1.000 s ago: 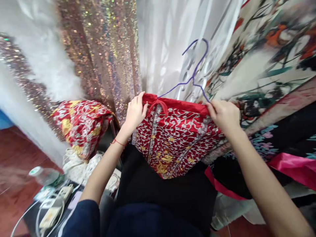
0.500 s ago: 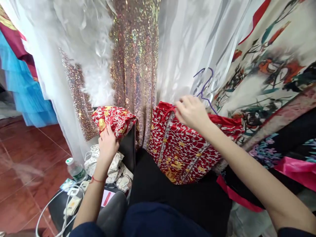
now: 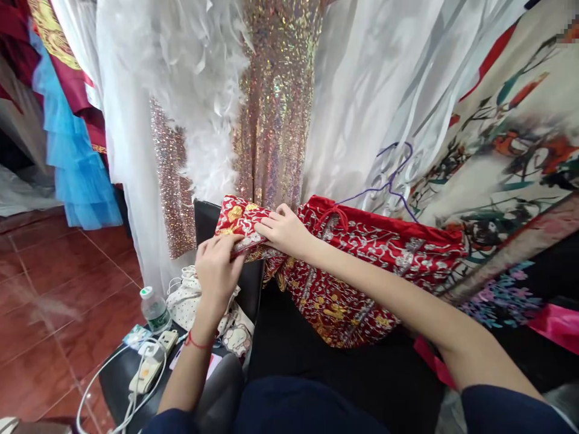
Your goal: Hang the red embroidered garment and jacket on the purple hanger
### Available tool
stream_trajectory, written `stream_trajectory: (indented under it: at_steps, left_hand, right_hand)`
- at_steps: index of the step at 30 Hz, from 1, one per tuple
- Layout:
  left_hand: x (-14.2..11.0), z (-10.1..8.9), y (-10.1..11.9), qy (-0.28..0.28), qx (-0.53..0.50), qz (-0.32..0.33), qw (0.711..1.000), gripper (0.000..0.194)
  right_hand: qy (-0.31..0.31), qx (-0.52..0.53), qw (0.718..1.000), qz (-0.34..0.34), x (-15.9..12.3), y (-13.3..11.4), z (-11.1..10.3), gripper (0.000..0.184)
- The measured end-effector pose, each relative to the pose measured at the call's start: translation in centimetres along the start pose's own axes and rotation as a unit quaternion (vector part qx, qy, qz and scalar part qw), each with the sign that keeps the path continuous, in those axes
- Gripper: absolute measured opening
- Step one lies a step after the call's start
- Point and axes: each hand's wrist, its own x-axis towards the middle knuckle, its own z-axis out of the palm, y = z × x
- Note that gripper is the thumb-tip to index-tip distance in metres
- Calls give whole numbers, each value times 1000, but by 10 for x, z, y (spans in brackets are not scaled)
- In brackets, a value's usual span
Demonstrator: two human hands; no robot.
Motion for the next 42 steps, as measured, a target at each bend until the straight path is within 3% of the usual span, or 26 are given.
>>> stream_trajectory:
  at_steps: [2, 6, 11, 14, 17, 20, 22, 27, 32, 35, 38, 40, 42]
  left_hand:
    - [4, -6, -2, 39, -11, -21, 999, 18]
    - [11, -2, -8, 89, -84, -99, 988, 34]
    - [5, 29, 7, -28, -290, -130, 948, 49]
    - [7, 48, 23, -26, -343, -143, 928, 39]
    - [30, 69, 28, -27, -353, -147, 924, 21]
    - [76, 98, 24, -71, -362, -125, 921, 22]
    - [109, 118, 22, -103, -321, -121, 934, 20]
    - [173, 154, 23, -142, -104, -83, 981, 10]
    - [211, 189, 21, -166, 54, -85, 981, 26]
    - [227, 210, 22, -198, 85, -82, 973, 29]
    - [241, 230, 31, -218, 82, -65, 970, 29]
    - [247, 241, 39, -204, 70, -54, 975, 27]
    - [248, 250, 48, -182, 45, -46, 981, 25]
  right_hand:
    - [-32, 13, 999, 40, -7, 10, -12, 24]
    - [-47, 52, 984, 161, -25, 31, -29, 20]
    - [-24, 88, 977, 193, -45, 43, -33, 11]
    - [-15, 97, 974, 203, -52, 46, -29, 17]
    - [-24, 88, 966, 241, -54, 57, -22, 30]
    - [-63, 84, 954, 281, -58, 82, -12, 44]
    - [-78, 111, 949, 285, -59, 101, -1, 52]
    - [-19, 87, 937, 337, -51, 137, 35, 49]
    - [-44, 96, 924, 367, -42, 149, 47, 41]
    - [-34, 161, 931, 326, -43, 146, 35, 38]
    - [-77, 211, 941, 254, -38, 145, 29, 24]
    - [-116, 192, 939, 260, -29, 151, 33, 21]
    - [-138, 169, 928, 301, -19, 165, 42, 30]
